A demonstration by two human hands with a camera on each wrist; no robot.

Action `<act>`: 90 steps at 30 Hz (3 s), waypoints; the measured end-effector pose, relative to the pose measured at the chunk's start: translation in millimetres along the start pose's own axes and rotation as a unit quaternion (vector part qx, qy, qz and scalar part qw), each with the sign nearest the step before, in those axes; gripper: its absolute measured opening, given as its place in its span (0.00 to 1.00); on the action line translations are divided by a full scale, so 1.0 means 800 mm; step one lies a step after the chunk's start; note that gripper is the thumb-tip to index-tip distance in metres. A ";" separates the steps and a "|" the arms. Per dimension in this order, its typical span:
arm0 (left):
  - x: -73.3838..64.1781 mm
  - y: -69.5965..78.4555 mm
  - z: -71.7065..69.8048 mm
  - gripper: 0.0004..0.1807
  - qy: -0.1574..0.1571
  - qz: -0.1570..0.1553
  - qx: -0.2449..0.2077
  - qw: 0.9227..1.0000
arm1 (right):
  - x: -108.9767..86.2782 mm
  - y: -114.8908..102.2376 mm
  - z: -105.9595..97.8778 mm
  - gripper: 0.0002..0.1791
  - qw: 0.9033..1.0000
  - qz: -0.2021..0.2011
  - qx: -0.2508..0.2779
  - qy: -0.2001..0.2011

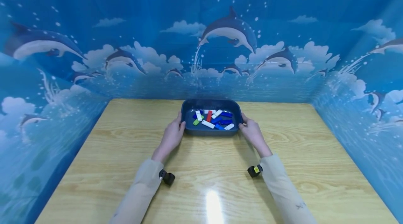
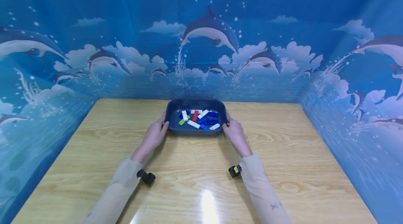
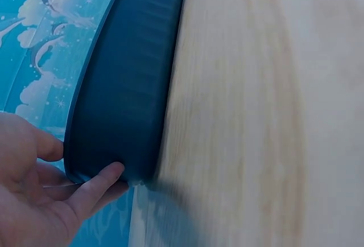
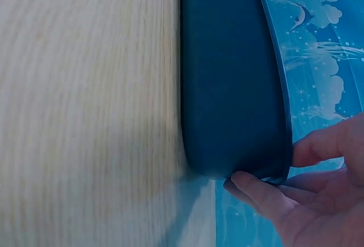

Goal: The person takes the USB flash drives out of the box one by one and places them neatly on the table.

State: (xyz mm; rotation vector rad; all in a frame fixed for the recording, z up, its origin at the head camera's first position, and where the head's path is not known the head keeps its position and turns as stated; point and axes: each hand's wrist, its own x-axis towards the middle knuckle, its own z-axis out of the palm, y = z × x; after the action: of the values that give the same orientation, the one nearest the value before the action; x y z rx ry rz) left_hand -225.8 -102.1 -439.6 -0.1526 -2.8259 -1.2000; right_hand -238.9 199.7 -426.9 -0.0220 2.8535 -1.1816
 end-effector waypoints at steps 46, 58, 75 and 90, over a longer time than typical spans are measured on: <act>-0.066 -0.002 -0.005 0.30 0.021 0.050 0.031 0.998 | -0.069 -0.001 0.007 0.32 1.000 -0.010 0.002 0.023; -0.067 -0.002 -0.004 0.30 0.014 0.047 0.030 0.998 | -0.076 0.002 0.002 0.35 0.995 -0.092 0.017 0.027; -0.065 -0.003 -0.005 0.31 0.019 0.046 0.034 0.998 | -0.087 0.000 0.025 0.12 0.967 -0.217 -0.104 0.086; -0.042 0.023 -0.027 0.22 0.089 0.081 0.023 0.992 | -0.087 0.004 0.031 0.07 0.934 -0.304 -0.177 0.059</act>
State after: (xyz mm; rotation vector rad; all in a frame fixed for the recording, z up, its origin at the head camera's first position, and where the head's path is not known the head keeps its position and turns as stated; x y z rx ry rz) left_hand -189.4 -107.4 -414.8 -0.2532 -2.6277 -1.0587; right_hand -167.7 186.8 -443.1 -0.9356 3.2315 -0.7034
